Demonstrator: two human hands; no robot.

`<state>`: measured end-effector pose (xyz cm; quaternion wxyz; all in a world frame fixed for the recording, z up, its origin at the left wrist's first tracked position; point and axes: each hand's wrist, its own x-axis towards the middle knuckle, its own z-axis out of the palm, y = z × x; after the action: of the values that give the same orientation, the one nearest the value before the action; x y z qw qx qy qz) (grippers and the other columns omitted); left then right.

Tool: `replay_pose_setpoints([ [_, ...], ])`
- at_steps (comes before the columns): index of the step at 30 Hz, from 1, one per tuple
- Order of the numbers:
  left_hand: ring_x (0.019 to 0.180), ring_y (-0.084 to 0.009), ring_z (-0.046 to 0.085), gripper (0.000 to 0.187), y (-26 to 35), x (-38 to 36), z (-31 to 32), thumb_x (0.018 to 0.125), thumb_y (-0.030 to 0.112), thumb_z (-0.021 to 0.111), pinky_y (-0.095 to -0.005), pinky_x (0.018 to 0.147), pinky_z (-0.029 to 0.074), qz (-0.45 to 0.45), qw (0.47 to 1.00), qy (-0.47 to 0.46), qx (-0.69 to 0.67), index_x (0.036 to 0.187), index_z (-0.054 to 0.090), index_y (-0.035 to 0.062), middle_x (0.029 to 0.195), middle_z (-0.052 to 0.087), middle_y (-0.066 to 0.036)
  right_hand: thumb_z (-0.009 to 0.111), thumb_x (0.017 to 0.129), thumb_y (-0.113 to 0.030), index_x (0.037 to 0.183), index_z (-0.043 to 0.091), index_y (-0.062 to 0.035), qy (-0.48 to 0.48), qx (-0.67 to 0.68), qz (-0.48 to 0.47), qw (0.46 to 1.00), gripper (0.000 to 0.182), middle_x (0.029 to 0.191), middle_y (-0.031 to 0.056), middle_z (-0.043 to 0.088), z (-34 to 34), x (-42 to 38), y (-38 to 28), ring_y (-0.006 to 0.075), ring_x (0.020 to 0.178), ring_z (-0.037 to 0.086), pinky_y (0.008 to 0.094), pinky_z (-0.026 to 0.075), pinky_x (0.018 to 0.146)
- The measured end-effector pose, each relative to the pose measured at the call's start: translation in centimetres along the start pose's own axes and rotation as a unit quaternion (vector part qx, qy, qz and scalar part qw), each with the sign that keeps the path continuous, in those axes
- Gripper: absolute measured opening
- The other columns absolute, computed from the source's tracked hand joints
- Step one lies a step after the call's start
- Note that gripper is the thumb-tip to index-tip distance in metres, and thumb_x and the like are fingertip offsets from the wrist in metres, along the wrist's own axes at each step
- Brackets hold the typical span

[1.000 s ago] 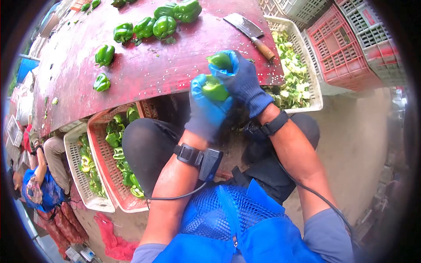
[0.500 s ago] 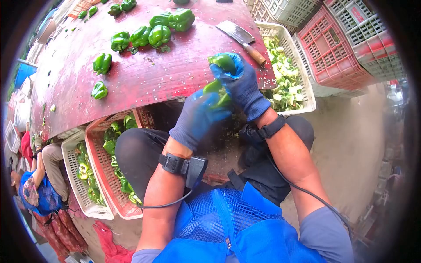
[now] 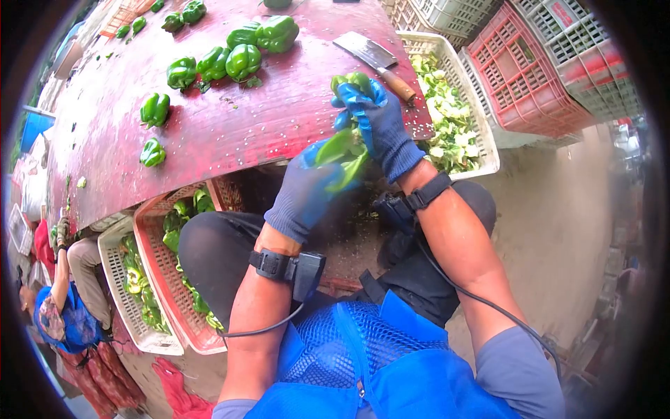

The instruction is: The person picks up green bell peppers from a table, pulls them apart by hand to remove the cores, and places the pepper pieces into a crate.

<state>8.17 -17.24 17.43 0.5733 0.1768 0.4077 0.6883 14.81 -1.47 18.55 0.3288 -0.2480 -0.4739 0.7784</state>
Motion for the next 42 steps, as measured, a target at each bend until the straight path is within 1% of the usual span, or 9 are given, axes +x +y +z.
replay_pose_setpoints([
  [11, 0.107, -0.0191, 0.063, 0.048, -0.7, 0.3, -0.7, 0.081, -0.004, 0.062, -0.0327, 0.092, 0.053, 0.028, 0.998, 0.004, -0.053, 0.128, 0.054, -0.0012, 0.120, 0.063, -0.008, 0.062, 0.094, -0.031, 0.115, 0.060, -0.0061, 0.012, 0.039, 0.033, 0.999, 0.032, 0.094, 0.0086, 0.065, -0.7, 0.8, -0.4, 0.0174, 0.068, 0.063, 0.0313, 0.052, 0.059],
  [14, 0.107, -0.0186, 0.063, 0.051, 0.1, -0.1, 0.1, 0.078, -0.001, 0.064, -0.0323, 0.093, 0.052, 0.032, 0.995, 0.021, 0.092, 0.128, 0.055, 0.0005, 0.121, 0.063, -0.008, 0.058, 0.096, -0.036, 0.117, 0.060, -0.0070, -0.030, 0.050, 0.030, 0.998, 0.036, 0.095, 0.0074, 0.065, -1.2, 0.8, -0.3, 0.0172, 0.072, 0.063, 0.0303, 0.053, 0.063],
  [22, 0.109, -0.0204, 0.063, 0.051, 2.1, -1.3, 0.4, 0.078, -0.002, 0.063, -0.0334, 0.098, 0.049, -0.003, 0.997, -0.062, -0.045, 0.128, 0.054, -0.0007, 0.123, 0.062, -0.009, 0.058, 0.095, -0.040, 0.116, 0.060, -0.0071, -0.038, 0.068, 0.034, 0.996, 0.039, 0.094, 0.0061, 0.064, -0.5, -0.4, -2.9, 0.0157, 0.073, 0.062, 0.0295, 0.053, 0.066],
  [24, 0.107, -0.0199, 0.063, 0.050, 2.8, -1.7, 0.7, 0.078, -0.002, 0.063, -0.0329, 0.097, 0.050, -0.010, 0.998, -0.054, 0.010, 0.127, 0.055, -0.0012, 0.122, 0.062, -0.009, 0.058, 0.097, -0.034, 0.121, 0.060, -0.0045, -0.039, 0.027, 0.055, 0.997, 0.039, 0.109, 0.0062, 0.065, -0.5, -0.8, -3.5, 0.0189, 0.097, 0.064, 0.0333, 0.055, 0.077],
  [26, 0.106, -0.0194, 0.063, 0.048, 3.8, -2.5, 1.2, 0.079, -0.003, 0.063, -0.0323, 0.096, 0.050, -0.015, 0.997, -0.044, 0.065, 0.126, 0.056, -0.0017, 0.121, 0.062, -0.009, 0.058, 0.096, -0.034, 0.122, 0.060, -0.0045, -0.048, 0.003, 0.042, 0.998, 0.039, 0.109, 0.0066, 0.065, -1.0, -0.4, -3.4, 0.0191, 0.096, 0.064, 0.0335, 0.056, 0.076],
  [30, 0.109, -0.0157, 0.059, 0.060, 6.2, -6.1, 0.7, 0.068, 0.010, 0.063, -0.0290, 0.098, 0.045, -0.016, 0.974, 0.037, 0.222, 0.127, 0.057, -0.0018, 0.119, 0.063, -0.006, 0.059, 0.096, -0.034, 0.125, 0.059, -0.0046, -0.027, 0.024, -0.001, 0.999, 0.041, 0.109, 0.0076, 0.065, -2.7, 0.5, -3.9, 0.0190, 0.089, 0.065, 0.0334, 0.056, 0.075],
  [32, 0.104, -0.0150, 0.061, 0.052, 8.2, -9.1, -1.4, 0.074, 0.007, 0.064, -0.0285, 0.092, 0.049, 0.073, 0.953, 0.099, 0.275, 0.126, 0.058, 0.0013, 0.116, 0.063, -0.005, 0.061, 0.094, -0.040, 0.121, 0.060, -0.0034, -0.057, -0.007, -0.019, 0.998, 0.045, 0.102, 0.0087, 0.065, -4.1, 0.6, -4.2, 0.0214, 0.091, 0.065, 0.0345, 0.056, 0.067],
  [36, 0.098, -0.0162, 0.063, 0.050, 12.7, -15.1, -3.4, 0.077, 0.003, 0.059, -0.0269, 0.089, 0.050, 0.191, 0.901, 0.261, 0.288, 0.127, 0.056, -0.0015, 0.116, 0.064, -0.008, 0.062, 0.094, -0.037, 0.122, 0.060, -0.0037, -0.039, -0.027, -0.004, 0.999, 0.044, 0.110, 0.0089, 0.063, -3.2, -1.1, -5.2, 0.0222, 0.098, 0.064, 0.0334, 0.057, 0.075],
  [42, 0.106, -0.0161, 0.060, 0.058, 13.6, -21.5, -14.7, 0.083, 0.010, 0.069, -0.0295, 0.091, 0.049, 0.105, 0.762, 0.403, 0.496, 0.134, 0.049, -0.0070, 0.123, 0.061, -0.012, 0.063, 0.092, -0.042, 0.130, 0.055, -0.0043, -0.063, -0.096, 0.035, 0.993, 0.054, 0.113, 0.0132, 0.063, -2.8, -1.6, -4.5, 0.0229, 0.090, 0.066, 0.0311, 0.055, 0.066],
])
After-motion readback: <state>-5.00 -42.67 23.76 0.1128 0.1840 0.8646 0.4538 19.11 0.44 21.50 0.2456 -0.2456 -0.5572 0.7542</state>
